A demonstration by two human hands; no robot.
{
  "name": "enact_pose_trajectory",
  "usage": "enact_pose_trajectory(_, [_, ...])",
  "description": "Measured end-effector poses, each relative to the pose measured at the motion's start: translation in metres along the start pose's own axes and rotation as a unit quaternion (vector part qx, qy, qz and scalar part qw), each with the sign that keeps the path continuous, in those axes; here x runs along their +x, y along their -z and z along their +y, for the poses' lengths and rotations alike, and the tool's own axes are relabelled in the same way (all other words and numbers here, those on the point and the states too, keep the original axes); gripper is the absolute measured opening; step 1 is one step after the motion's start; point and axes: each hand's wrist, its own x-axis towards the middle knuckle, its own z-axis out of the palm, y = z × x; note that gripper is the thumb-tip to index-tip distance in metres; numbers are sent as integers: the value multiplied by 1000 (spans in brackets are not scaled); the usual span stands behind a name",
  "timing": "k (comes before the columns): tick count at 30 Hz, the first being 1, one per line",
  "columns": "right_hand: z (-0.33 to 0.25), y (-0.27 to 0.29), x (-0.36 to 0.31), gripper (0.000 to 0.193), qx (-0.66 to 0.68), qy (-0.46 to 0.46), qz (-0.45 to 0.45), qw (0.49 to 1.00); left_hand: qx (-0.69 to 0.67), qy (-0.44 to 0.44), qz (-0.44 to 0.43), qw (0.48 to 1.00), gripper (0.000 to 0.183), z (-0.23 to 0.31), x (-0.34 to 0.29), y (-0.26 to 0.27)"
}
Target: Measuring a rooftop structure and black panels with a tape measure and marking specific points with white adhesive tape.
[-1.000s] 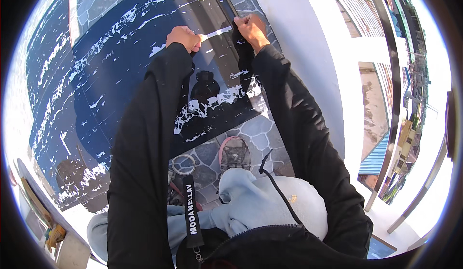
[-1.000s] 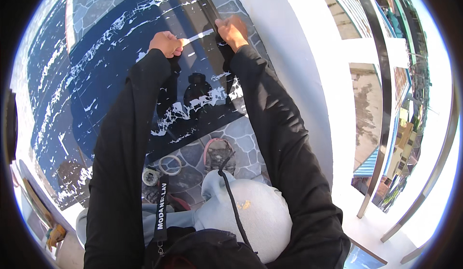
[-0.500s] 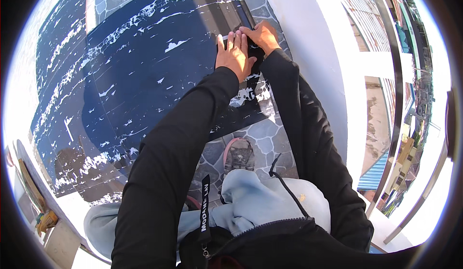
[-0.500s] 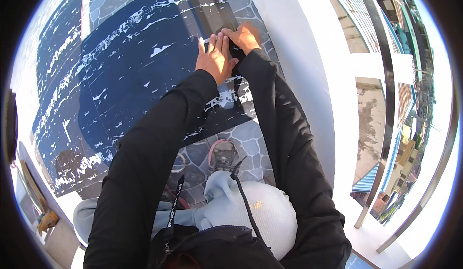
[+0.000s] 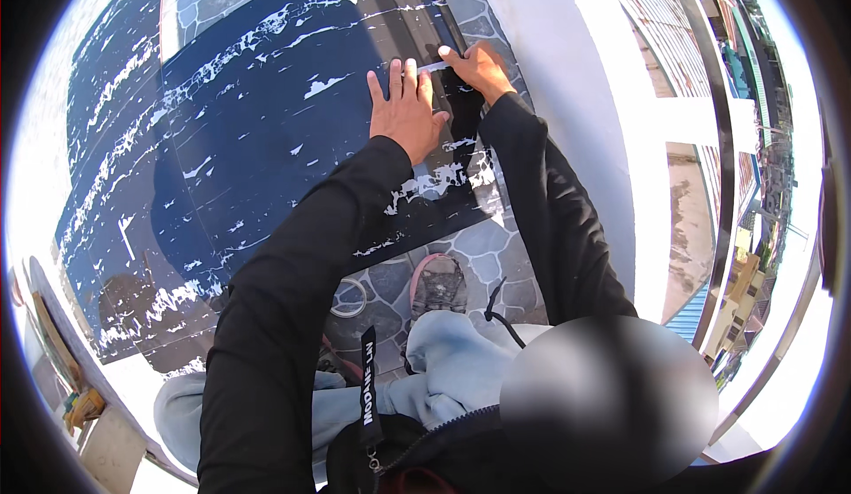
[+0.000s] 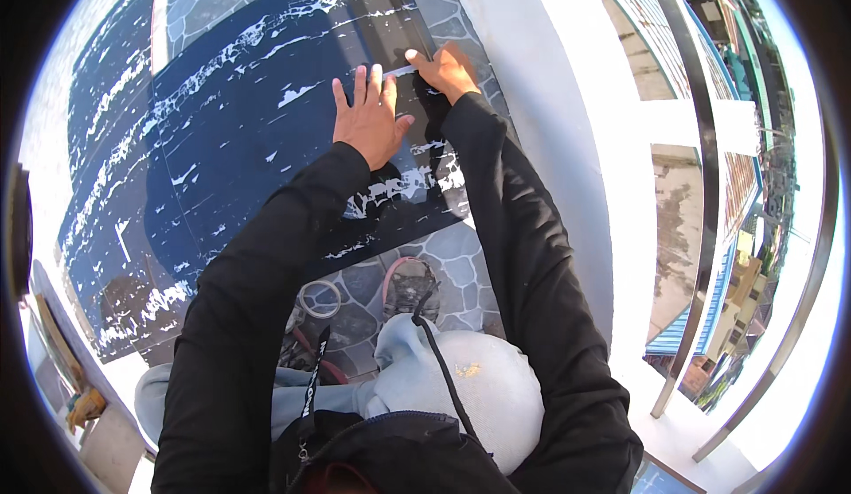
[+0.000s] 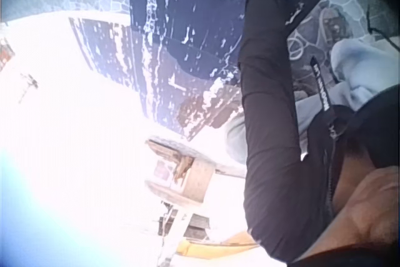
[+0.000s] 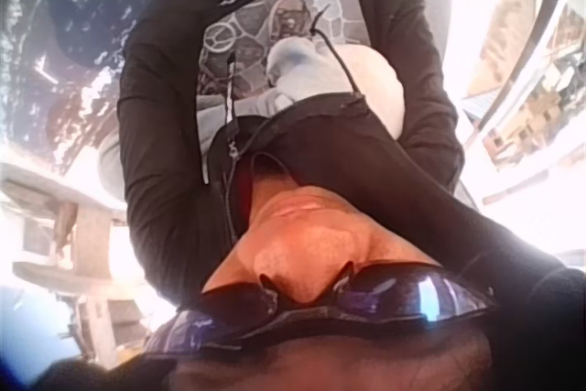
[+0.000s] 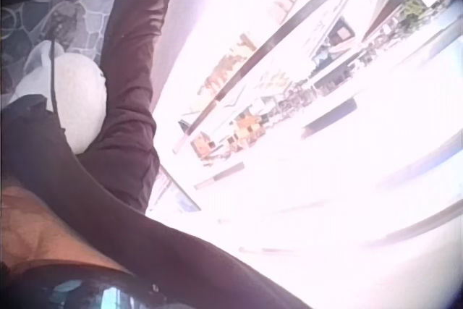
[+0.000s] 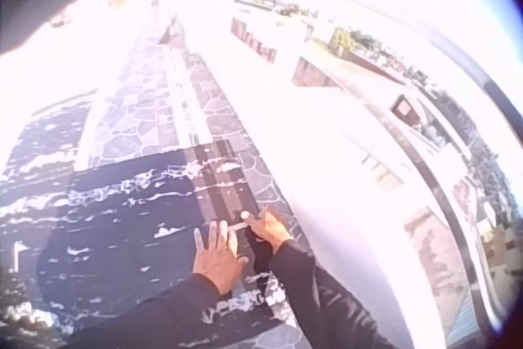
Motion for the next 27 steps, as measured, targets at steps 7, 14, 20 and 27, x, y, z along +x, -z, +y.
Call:
enact_pose_trajectory(7, [-15,9,-15,76,-9,-37,-14,999,-4,-39,-2,999,71,-3,-4,-16])
enact_pose_trajectory(14, [30,-9,20,43,98,88,-62,989,6,-26,-90,996,63,-71,-54,31])
enact_pose_trajectory(20, [8,-10,-20,30,45,91,5,995,-7,-217,-383,898,66,-163,-241,131])
enact_pose_trajectory(27, [-83,-103,-193,21,38,237,-299,923,-148,-128,-262,945,73,-127,-366,65])
